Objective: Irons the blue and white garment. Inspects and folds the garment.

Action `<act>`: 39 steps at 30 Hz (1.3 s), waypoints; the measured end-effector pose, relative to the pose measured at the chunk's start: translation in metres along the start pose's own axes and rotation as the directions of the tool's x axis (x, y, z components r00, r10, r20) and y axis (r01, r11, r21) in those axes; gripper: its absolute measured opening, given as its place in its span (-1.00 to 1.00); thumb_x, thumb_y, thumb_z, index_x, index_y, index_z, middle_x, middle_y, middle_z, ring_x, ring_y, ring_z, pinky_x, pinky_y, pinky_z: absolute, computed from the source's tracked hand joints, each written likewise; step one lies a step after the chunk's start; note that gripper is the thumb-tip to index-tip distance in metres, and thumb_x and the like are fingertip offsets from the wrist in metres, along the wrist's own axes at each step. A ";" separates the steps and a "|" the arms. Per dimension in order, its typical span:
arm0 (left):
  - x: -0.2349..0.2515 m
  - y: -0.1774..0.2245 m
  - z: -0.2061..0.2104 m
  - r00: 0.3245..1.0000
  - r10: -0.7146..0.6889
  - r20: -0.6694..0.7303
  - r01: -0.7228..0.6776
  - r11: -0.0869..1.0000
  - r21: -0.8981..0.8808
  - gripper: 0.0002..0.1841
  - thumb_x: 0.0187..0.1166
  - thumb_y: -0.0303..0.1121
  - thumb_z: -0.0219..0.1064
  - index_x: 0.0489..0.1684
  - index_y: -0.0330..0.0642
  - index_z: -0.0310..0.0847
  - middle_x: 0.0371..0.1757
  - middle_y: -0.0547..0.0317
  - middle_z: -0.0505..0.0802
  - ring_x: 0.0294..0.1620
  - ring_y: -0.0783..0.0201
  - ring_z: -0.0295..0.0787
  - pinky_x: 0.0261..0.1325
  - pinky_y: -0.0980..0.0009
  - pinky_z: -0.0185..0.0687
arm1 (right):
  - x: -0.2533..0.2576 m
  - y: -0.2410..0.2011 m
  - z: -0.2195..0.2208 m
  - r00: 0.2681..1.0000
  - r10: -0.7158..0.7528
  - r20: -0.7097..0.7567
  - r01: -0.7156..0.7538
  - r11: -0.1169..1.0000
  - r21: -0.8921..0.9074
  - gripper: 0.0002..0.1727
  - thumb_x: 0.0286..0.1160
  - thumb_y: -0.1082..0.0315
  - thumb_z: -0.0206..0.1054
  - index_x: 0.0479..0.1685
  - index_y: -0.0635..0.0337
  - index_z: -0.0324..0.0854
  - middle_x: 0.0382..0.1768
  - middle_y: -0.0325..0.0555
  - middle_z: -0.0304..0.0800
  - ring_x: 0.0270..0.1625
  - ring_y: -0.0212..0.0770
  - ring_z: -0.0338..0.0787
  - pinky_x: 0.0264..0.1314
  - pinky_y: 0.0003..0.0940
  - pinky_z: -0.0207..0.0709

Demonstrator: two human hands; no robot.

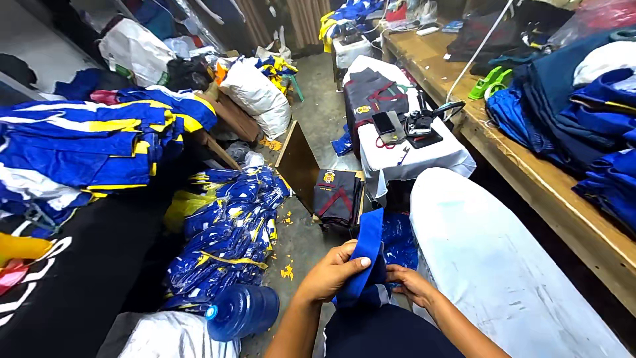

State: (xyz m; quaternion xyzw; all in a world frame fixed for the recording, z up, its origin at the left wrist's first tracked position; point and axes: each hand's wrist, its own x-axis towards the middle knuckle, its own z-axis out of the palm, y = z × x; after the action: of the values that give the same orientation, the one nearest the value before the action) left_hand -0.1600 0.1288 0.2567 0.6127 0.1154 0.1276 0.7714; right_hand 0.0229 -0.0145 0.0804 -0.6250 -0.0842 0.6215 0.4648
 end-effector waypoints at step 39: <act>0.000 0.002 -0.018 0.997 0.024 0.076 -0.016 0.994 -0.107 -0.79 0.61 -0.19 0.42 0.09 0.10 0.86 0.05 0.37 0.94 0.02 0.53 0.86 0.18 0.48 0.78 | -0.057 -0.009 -0.038 0.845 -0.512 0.155 0.515 0.699 -0.496 -0.66 0.31 0.36 0.55 0.02 0.39 0.75 -0.13 0.03 0.78 -0.02 -0.14 0.70 0.22 -0.13 0.55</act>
State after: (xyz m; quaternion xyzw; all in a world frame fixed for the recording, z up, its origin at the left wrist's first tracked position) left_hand -0.1666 0.1460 0.2546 0.5762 0.0727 0.1176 0.8055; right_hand 0.0474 -0.0665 0.1189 -0.6766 -0.4206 0.4221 0.4327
